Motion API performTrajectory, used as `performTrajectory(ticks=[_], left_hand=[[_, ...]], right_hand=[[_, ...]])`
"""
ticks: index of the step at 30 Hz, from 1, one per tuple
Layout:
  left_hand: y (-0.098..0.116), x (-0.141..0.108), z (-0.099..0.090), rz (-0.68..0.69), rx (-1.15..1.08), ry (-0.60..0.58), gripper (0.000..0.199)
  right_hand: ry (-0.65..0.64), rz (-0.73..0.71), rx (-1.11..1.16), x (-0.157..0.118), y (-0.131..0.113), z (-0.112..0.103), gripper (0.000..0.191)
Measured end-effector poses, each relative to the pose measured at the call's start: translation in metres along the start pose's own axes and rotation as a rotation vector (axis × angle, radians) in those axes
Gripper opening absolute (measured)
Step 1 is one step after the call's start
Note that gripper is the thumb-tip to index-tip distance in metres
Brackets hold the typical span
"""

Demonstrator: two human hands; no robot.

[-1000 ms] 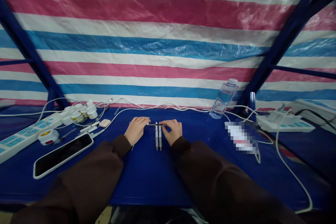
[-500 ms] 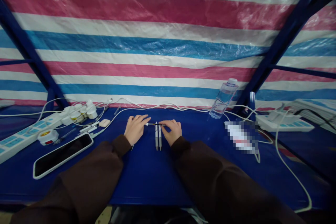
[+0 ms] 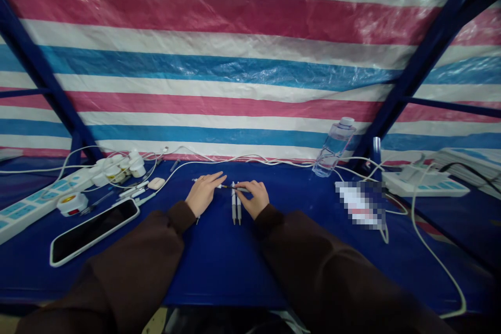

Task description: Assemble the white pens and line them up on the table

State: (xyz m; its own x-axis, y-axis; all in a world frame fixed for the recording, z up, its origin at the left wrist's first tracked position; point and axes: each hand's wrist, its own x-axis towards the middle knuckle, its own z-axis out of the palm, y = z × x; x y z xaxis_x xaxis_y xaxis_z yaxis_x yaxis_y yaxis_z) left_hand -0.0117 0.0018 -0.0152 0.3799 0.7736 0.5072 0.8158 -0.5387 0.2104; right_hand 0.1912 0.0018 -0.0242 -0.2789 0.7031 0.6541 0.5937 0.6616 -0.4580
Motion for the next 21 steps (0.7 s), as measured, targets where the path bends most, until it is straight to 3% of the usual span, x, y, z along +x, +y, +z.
performTrajectory(ticks=[6,13,21], left_hand=[[0.0015,0.0007,-0.0010,0.021,-0.069,-0.025,0.058],[0.0085,0.0008,-0.0066,0.045,0.033,0.001,0.057],[0.0004,-0.0006,0.0018,0.066,-0.022,-0.026,0.065]], right_hand=[[-0.017,-0.047,0.016,-0.0001,0.0007,0.0005,0.014],[-0.012,-0.060,0.008,-0.0006,0.0019,0.0019,0.015],[-0.028,-0.062,-0.021,-0.0004,0.0011,0.0010,0.017]])
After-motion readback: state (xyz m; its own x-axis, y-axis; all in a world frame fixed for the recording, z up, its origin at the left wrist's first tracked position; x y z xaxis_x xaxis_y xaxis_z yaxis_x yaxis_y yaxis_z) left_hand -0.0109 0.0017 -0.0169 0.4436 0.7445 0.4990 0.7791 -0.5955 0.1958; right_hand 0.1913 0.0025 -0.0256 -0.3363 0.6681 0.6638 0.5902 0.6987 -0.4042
